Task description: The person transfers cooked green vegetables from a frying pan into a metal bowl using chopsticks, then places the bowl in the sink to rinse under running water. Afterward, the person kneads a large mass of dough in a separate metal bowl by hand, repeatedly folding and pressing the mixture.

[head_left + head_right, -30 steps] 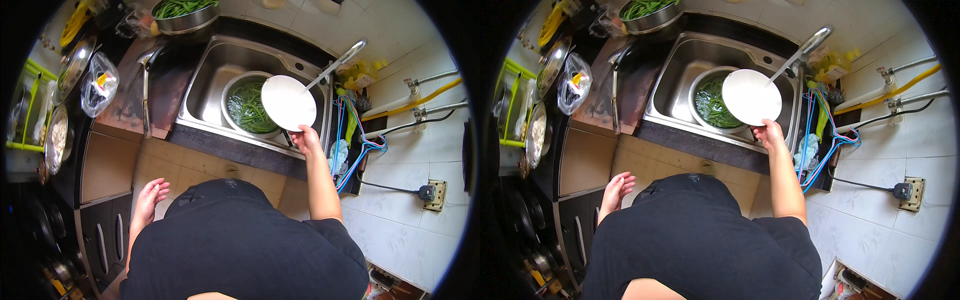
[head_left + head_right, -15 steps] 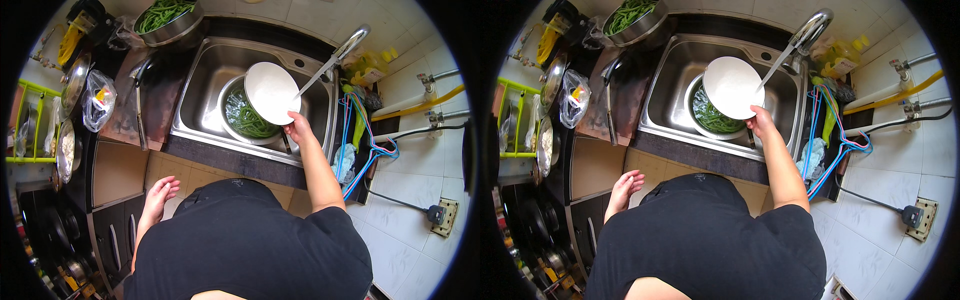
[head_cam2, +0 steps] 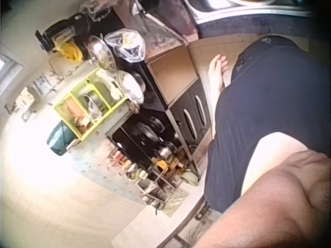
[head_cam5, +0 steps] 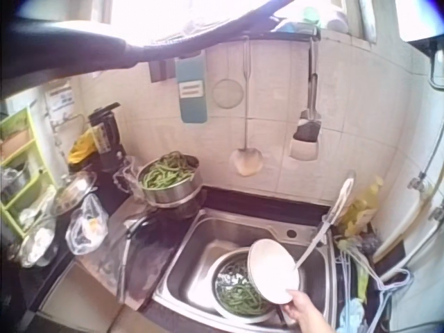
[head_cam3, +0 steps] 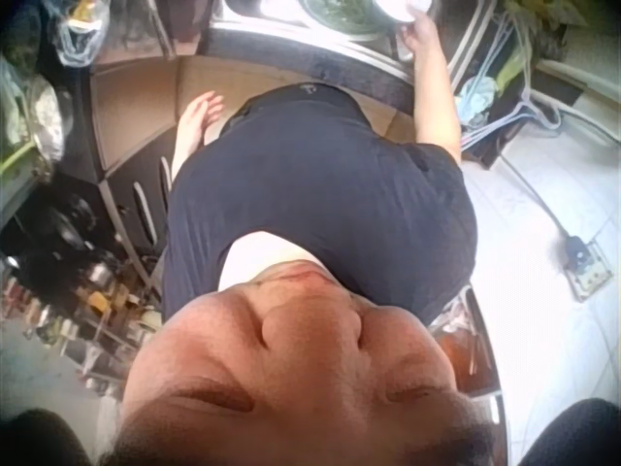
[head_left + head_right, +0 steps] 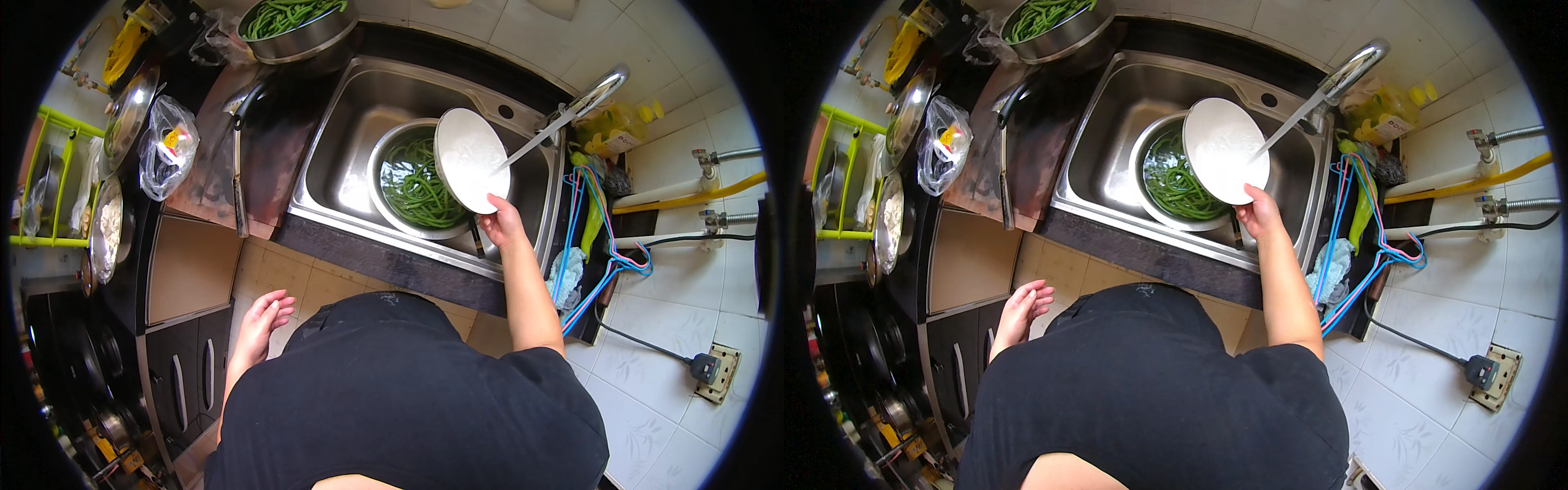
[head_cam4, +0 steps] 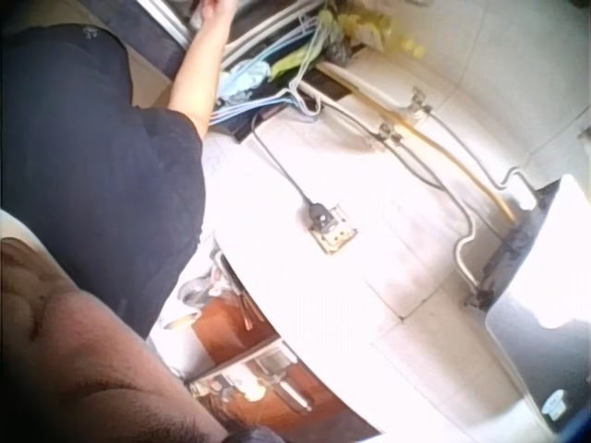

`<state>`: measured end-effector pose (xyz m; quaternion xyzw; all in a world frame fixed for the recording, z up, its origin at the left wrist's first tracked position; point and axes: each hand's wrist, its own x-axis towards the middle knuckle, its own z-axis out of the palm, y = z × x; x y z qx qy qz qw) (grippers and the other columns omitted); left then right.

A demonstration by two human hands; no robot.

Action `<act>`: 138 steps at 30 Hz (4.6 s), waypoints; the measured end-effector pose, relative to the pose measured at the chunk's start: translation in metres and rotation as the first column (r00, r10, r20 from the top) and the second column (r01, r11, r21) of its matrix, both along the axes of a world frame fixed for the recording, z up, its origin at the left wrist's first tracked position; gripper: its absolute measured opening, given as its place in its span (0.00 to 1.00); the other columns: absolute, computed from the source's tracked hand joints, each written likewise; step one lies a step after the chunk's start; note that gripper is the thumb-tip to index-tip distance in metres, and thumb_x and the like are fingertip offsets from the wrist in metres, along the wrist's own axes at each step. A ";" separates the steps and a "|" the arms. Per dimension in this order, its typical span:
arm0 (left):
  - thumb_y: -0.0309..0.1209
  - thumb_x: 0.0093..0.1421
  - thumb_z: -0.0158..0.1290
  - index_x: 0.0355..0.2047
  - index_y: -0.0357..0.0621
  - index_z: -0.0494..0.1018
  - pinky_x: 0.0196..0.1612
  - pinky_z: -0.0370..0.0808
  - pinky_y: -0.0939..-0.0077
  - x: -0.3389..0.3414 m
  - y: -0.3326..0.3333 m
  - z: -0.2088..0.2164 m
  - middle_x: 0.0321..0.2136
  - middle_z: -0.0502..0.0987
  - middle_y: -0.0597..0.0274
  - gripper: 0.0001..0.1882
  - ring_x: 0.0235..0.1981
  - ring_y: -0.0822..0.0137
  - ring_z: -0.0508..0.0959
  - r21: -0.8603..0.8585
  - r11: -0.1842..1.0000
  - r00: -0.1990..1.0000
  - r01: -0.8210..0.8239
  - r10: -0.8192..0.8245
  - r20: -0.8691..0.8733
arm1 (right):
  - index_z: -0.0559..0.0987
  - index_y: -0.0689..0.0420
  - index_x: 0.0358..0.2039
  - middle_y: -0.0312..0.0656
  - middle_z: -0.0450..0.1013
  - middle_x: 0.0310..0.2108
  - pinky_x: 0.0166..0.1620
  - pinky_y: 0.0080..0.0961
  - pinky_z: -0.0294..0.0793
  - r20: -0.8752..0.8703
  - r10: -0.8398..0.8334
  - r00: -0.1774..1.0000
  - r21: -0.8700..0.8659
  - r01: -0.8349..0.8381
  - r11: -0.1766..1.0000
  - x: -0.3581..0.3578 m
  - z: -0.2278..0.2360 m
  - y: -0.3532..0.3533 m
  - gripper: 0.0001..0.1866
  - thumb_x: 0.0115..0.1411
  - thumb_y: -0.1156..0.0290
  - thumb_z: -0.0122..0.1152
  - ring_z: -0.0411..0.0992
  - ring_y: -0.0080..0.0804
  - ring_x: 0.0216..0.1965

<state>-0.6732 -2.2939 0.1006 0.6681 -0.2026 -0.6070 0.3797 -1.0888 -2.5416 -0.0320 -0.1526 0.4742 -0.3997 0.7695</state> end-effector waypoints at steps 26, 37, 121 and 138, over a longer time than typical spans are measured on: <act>0.33 0.62 0.42 0.50 0.39 0.63 0.43 0.68 0.81 0.015 0.011 -0.003 0.42 0.73 0.59 0.18 0.41 0.73 0.73 0.041 0.999 1.000 -0.011 0.010 0.020 | 0.72 0.62 0.25 0.40 0.69 0.17 0.07 0.15 0.51 -0.573 0.098 0.814 -0.142 -0.217 0.966 -0.049 0.063 -0.058 0.11 0.53 0.67 0.48 0.58 0.22 0.07; 0.34 0.62 0.43 0.49 0.38 0.64 0.44 0.68 0.79 0.002 0.019 -0.010 0.42 0.73 0.58 0.18 0.41 0.71 0.73 0.031 0.996 0.996 -0.086 0.085 0.030 | 0.71 0.58 0.25 0.36 0.67 0.16 0.09 0.15 0.52 -0.597 0.199 0.777 -0.189 -0.378 0.907 -0.060 0.087 -0.149 0.10 0.49 0.64 0.54 0.58 0.21 0.08; 0.28 0.54 0.45 0.47 0.40 0.61 0.36 0.74 0.65 0.547 0.263 -0.043 0.41 0.72 0.53 0.19 0.37 0.57 0.75 -0.257 0.116 0.182 -0.959 0.951 -0.249 | 0.70 0.60 0.49 0.53 0.66 0.49 0.51 0.29 0.65 -0.828 0.560 -0.021 -0.035 -0.995 -0.089 0.786 0.062 0.158 0.26 0.57 0.54 0.50 0.66 0.43 0.50; 0.29 0.57 0.38 0.49 0.27 0.60 0.49 0.69 0.70 0.637 0.285 -0.076 0.46 0.69 0.46 0.21 0.47 0.56 0.71 -0.272 0.476 0.548 -0.836 0.735 -0.398 | 0.73 0.61 0.45 0.48 0.70 0.45 0.48 0.27 0.67 -0.907 0.180 0.381 -0.126 -0.652 0.747 0.624 0.105 0.236 0.21 0.57 0.59 0.50 0.70 0.36 0.46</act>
